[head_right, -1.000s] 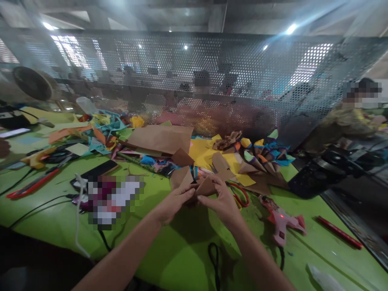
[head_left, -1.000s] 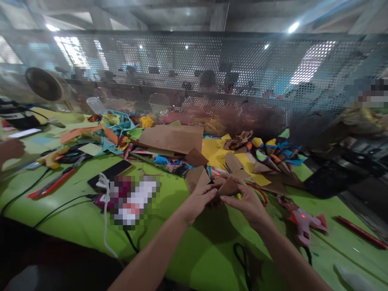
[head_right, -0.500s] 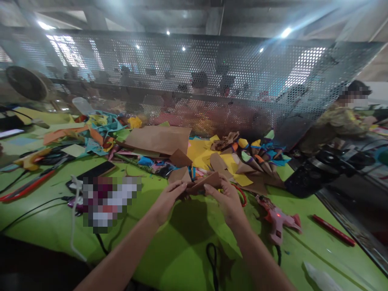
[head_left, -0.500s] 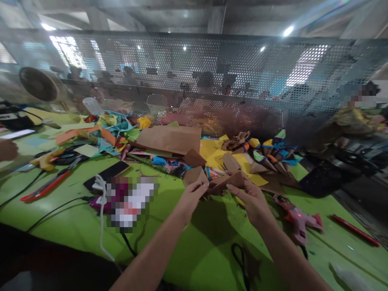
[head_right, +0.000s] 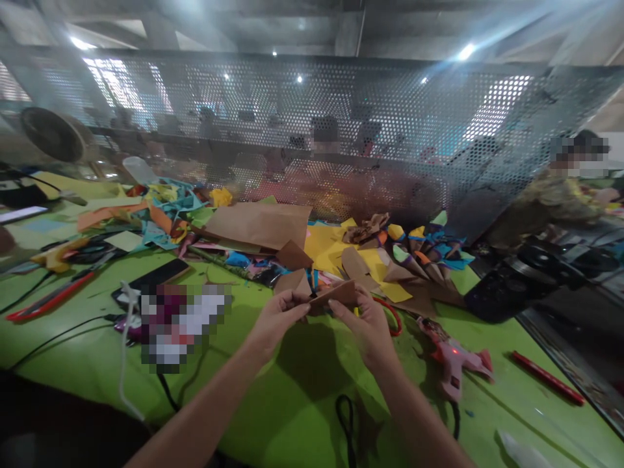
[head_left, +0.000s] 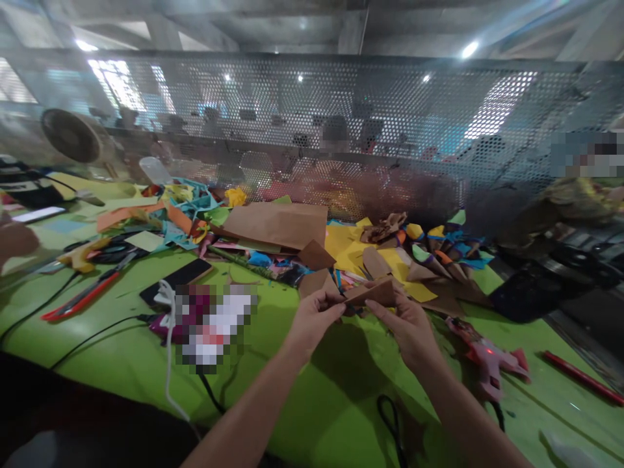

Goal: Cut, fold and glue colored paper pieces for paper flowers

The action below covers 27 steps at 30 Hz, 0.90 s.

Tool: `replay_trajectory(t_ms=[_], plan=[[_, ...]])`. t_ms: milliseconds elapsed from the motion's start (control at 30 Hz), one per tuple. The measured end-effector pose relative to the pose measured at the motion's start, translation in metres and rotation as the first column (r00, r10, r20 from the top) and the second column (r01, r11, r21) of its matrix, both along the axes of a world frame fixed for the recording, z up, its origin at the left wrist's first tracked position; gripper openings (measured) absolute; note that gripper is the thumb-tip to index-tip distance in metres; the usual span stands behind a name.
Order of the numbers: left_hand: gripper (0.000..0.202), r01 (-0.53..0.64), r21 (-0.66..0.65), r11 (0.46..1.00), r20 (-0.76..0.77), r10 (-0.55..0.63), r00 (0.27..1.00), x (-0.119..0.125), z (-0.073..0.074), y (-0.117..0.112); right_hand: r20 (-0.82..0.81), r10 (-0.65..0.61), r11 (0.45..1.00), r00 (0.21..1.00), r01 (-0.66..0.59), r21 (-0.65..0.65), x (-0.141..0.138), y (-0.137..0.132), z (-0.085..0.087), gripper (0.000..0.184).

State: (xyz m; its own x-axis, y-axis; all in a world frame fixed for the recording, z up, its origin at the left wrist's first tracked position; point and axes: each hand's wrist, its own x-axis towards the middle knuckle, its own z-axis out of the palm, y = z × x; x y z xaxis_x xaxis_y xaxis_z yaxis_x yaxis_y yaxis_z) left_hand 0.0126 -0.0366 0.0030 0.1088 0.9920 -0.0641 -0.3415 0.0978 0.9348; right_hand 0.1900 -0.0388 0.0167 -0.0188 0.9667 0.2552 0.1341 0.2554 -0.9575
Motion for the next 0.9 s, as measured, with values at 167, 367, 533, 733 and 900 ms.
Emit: replay_trajectory(t_ms=[167,367,533,733,900], plan=[[0.021,-0.026,-0.014,1.000,0.009,0.026,1.000,0.0011,0.0033,-0.0012,0.031,-0.021,1.000,0.999,0.020,0.023,-0.0020,-0.0009,0.0006,0.026],[0.018,-0.047,-0.009,0.999,-0.009,0.047,0.999,0.0005,0.0028,-0.0009,0.072,-0.037,0.999,0.997,0.036,0.021,-0.0030,-0.0022,0.0031,0.027],[0.021,-0.042,-0.018,0.999,-0.004,0.042,0.999,0.0011,0.0040,-0.0011,0.067,-0.031,0.999,0.997,0.030,0.018,-0.0019,-0.0013,-0.0003,0.026],[0.024,-0.045,-0.010,0.999,-0.017,0.045,0.999,0.0012,0.0037,-0.0018,0.078,-0.015,1.000,0.997,0.016,-0.015,-0.0018,-0.0016,-0.0024,0.031],[0.020,-0.044,-0.012,0.999,-0.004,0.044,0.999,0.0005,0.0033,-0.0012,0.099,-0.021,0.999,0.995,0.017,0.036,-0.0020,-0.0010,-0.0026,0.022]])
